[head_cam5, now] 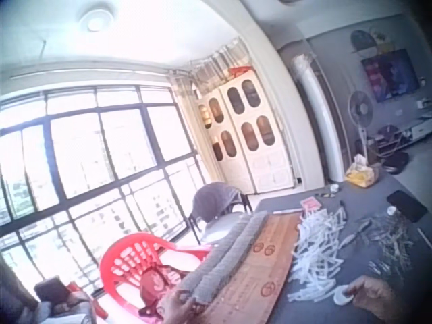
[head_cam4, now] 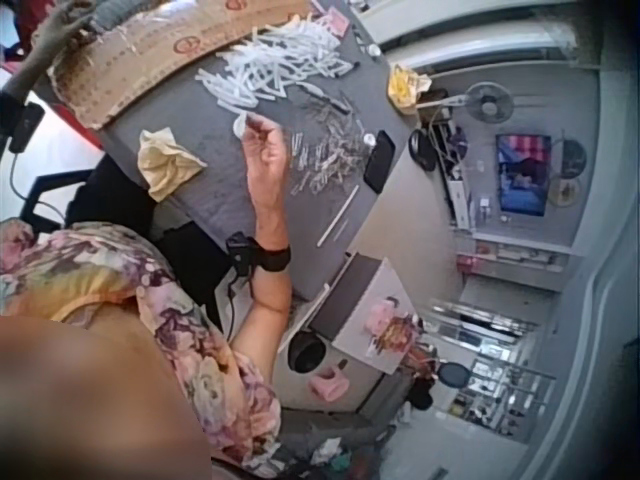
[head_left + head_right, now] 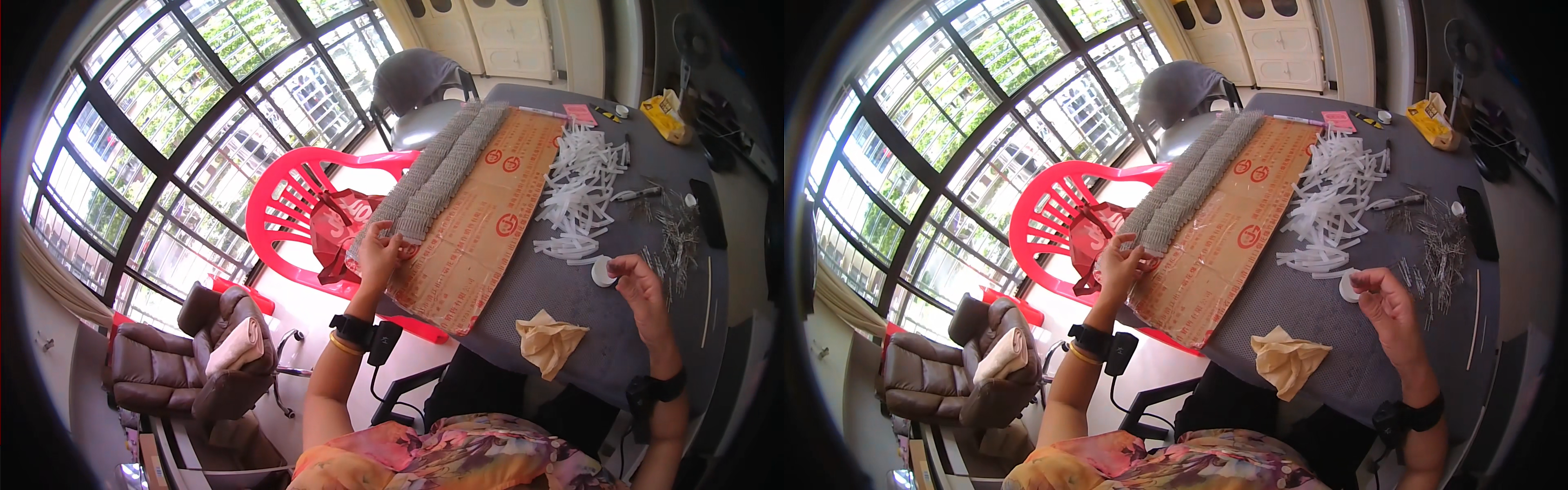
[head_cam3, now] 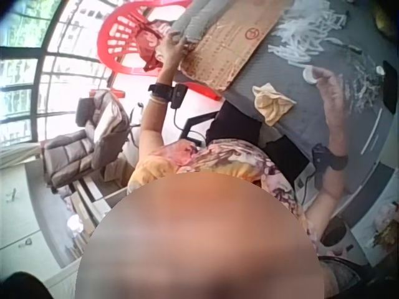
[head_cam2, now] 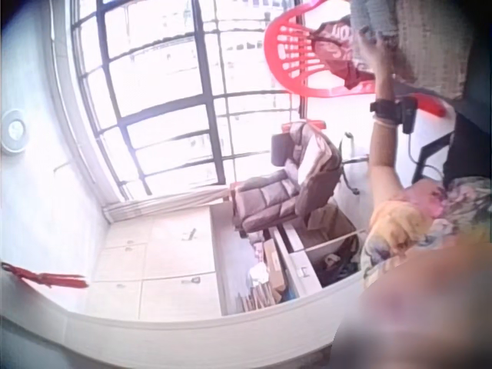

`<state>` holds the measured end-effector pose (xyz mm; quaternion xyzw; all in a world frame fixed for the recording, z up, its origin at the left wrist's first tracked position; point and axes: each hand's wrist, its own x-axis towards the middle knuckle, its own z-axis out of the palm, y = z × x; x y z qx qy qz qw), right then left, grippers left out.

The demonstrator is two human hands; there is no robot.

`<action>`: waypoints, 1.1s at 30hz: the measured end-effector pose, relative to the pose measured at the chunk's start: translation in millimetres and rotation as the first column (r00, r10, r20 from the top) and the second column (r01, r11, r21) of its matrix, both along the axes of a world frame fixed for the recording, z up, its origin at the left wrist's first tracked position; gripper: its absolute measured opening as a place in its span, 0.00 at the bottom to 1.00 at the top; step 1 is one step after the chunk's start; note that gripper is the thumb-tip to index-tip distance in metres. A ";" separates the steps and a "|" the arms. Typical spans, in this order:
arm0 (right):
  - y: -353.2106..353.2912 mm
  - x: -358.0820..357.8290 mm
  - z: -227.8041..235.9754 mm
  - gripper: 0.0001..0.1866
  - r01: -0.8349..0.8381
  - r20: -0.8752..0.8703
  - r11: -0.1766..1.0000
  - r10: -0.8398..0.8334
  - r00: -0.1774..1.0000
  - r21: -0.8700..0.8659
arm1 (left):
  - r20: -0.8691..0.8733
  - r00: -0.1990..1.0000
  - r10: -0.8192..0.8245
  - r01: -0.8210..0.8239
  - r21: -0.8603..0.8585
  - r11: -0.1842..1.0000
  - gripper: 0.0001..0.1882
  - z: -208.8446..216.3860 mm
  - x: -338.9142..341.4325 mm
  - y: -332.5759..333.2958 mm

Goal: The person assembles objects by placing white plastic strips into a small circular base and securing them with metal pins.

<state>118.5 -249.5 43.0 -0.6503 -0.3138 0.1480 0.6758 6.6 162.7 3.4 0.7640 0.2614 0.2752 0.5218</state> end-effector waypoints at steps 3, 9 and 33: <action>-0.6 2.3 -1.4 0.15 -0.018 -0.023 1.000 0.018 1.000 0.009 | -0.008 0.999 0.037 -0.034 0.224 0.974 0.14 -1.4 -2.6 2.5; -0.7 3.8 -3.2 0.14 -0.030 -0.022 1.000 0.030 0.999 0.000 | -0.056 0.988 0.144 -0.093 0.535 0.840 0.14 -0.2 -7.0 5.3; -92.6 76.6 20.3 0.06 0.635 0.137 0.769 -0.638 0.758 0.075 | -0.321 0.701 -0.637 0.685 0.554 0.474 0.14 85.6 100.4 -160.5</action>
